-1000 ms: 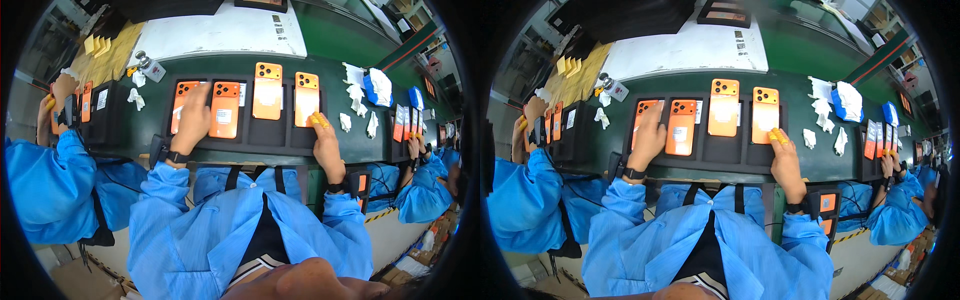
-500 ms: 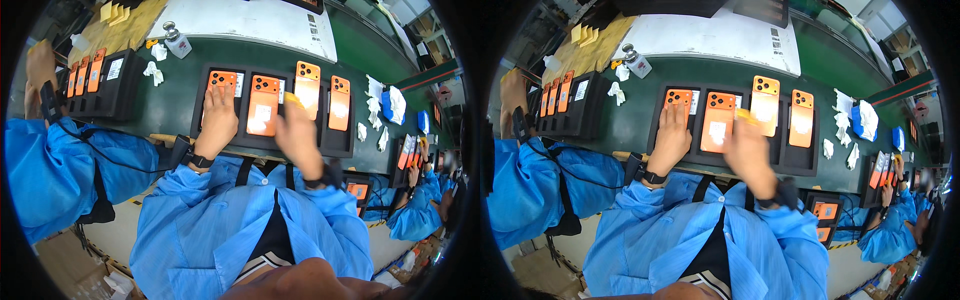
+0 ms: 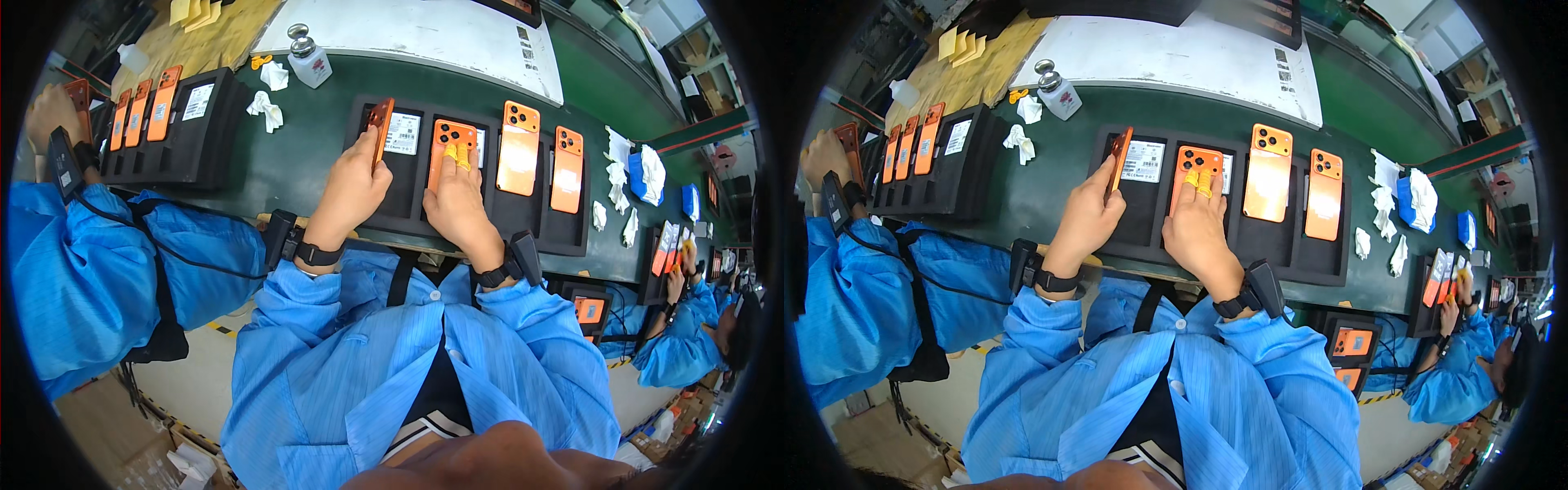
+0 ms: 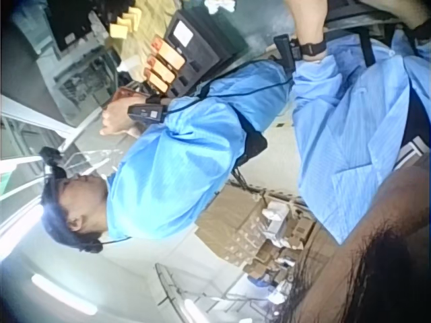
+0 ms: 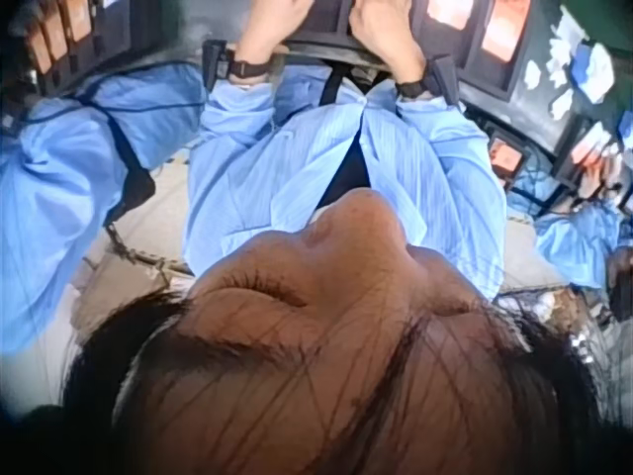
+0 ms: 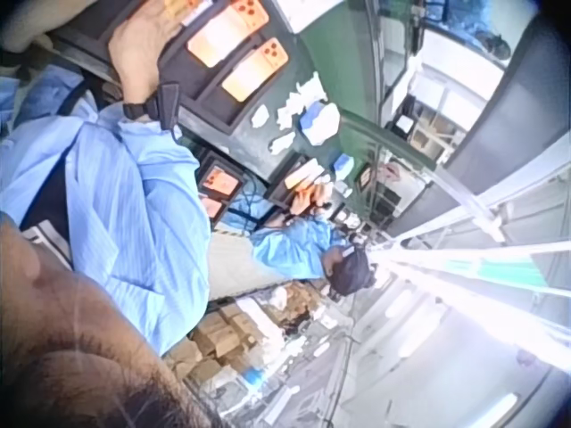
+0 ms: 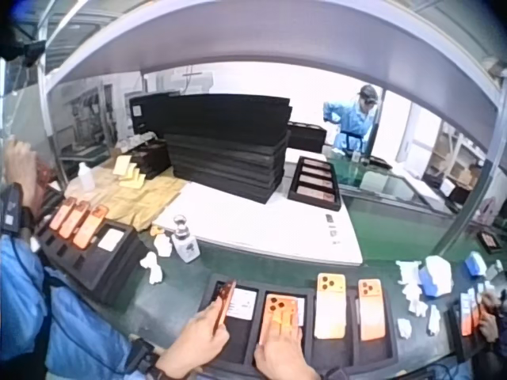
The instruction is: Cleaning and inspecting smartphone back panels and camera modules on an assembly line.
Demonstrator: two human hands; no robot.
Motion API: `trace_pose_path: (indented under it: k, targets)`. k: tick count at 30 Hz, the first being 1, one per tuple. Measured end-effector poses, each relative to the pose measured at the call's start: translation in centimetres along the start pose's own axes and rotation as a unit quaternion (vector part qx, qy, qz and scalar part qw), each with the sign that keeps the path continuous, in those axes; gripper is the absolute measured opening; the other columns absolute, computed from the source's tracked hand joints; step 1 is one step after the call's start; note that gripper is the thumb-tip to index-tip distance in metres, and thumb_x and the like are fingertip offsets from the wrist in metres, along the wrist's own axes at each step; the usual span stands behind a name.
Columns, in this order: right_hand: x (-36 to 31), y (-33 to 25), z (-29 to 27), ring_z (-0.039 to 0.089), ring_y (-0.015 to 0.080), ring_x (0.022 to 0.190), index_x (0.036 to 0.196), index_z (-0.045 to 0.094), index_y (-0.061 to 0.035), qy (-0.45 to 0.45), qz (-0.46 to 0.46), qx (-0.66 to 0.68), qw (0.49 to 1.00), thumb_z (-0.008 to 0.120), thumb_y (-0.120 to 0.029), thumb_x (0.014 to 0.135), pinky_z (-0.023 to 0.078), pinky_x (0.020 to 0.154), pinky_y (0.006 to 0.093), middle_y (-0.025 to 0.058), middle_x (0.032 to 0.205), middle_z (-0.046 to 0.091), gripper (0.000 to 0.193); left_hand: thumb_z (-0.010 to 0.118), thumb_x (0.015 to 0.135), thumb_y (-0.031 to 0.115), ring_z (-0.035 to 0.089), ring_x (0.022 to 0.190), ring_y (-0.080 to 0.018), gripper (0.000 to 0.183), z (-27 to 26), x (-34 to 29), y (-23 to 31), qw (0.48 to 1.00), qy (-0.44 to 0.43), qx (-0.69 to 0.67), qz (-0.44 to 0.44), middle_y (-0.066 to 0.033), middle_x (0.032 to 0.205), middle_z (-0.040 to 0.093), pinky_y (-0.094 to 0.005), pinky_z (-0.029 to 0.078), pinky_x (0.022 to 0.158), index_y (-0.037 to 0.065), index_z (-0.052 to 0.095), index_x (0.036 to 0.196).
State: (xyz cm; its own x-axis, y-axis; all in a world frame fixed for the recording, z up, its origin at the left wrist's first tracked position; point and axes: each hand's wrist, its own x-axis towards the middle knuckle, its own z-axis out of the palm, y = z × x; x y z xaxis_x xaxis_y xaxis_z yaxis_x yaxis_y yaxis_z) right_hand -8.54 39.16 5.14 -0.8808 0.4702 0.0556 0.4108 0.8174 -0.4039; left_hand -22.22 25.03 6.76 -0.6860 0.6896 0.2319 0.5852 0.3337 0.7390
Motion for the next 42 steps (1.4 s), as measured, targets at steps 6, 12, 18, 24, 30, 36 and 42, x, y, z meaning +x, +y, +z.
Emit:
trace_pose_path:
  k: [6,12,18,24,30,36,42]
  targets:
    - [1.0,-2.2,-1.4,0.025,0.0679,0.135,0.137,0.034,0.0137,-0.031,0.056,-0.017,0.998,0.066,-0.004,0.076,0.028,0.108,0.0699,0.0445,0.135,0.041,0.071,0.055,0.086,0.009,0.068,0.082,-0.0427,0.053,-0.6,0.4,1.0,0.997,0.012,0.074,0.027,-0.0301,0.09,0.067,-0.0461,0.054,0.073,-0.011,0.05,0.135]
    - [1.5,-2.1,-1.3,0.028,0.0691,0.132,0.137,0.033,0.0135,-0.047,0.08,-0.044,0.995,0.068,-0.002,0.073,0.031,0.105,0.0726,0.0449,0.133,0.042,0.075,0.06,0.085,0.009,0.067,0.068,-0.0437,0.038,-1.8,1.3,1.1,0.963,0.013,0.268,0.0,-0.0267,0.069,0.065,-0.0517,0.055,0.065,-0.01,0.06,0.118]
    - [1.0,-0.3,-2.3,0.054,0.0594,0.111,0.135,0.035,0.0147,0.037,0.068,0.025,0.997,0.064,-0.003,0.075,0.048,0.091,0.0609,0.0408,0.111,0.058,0.069,0.06,0.084,0.01,0.068,0.063,-0.042,0.028,-1.5,-0.6,6.2,0.977,0.044,0.203,0.058,-0.024,0.065,0.065,-0.0507,0.057,0.061,-0.007,0.062,0.106]
    - [-1.2,4.0,-4.8,0.065,0.05,0.083,0.108,0.056,0.011,0.167,0.074,0.191,0.964,0.05,-0.002,0.085,0.052,0.072,0.0526,0.0353,0.083,0.064,0.027,0.059,0.086,0.011,0.068,0.06,-0.0392,0.04,4.4,-0.2,10.1,0.984,0.001,0.172,0.054,-0.0232,0.063,0.065,-0.0487,0.056,0.056,-0.012,0.06,0.118]
    - [-1.8,3.9,-3.6,0.066,0.0481,0.082,0.106,0.058,0.008,0.181,0.061,0.302,0.934,0.05,-0.008,0.094,0.052,0.072,0.0482,0.0303,0.084,0.065,0.022,0.057,0.09,0.014,0.068,0.064,-0.0426,0.041,8.7,0.2,9.3,0.996,-0.039,0.082,0.026,-0.0264,0.069,0.067,-0.0506,0.057,0.063,-0.009,0.059,0.125]
    - [-3.1,6.2,-2.0,0.067,0.0321,0.111,0.132,0.057,0.0051,0.122,0.052,0.425,0.896,0.048,-0.01,0.101,0.051,0.093,0.035,0.0245,0.117,0.068,0.036,0.067,0.09,0.017,0.07,0.098,-0.0398,0.067,7.4,-1.8,7.2,0.971,-0.136,-0.195,0.031,-0.0265,0.114,0.066,-0.0455,0.058,0.083,0.003,0.039,0.149]
    - [-3.5,5.5,-1.3,0.069,0.0323,0.104,0.131,0.058,0.0047,0.152,0.03,0.387,0.909,0.054,0.001,0.094,0.054,0.088,0.0372,0.0244,0.118,0.066,0.037,0.08,0.077,0.001,0.061,0.123,-0.0347,0.093,7.3,-2.5,5.6,0.936,-0.186,-0.294,0.055,-0.0256,0.144,0.05,-0.0391,0.054,0.099,0.004,0.028,0.155]
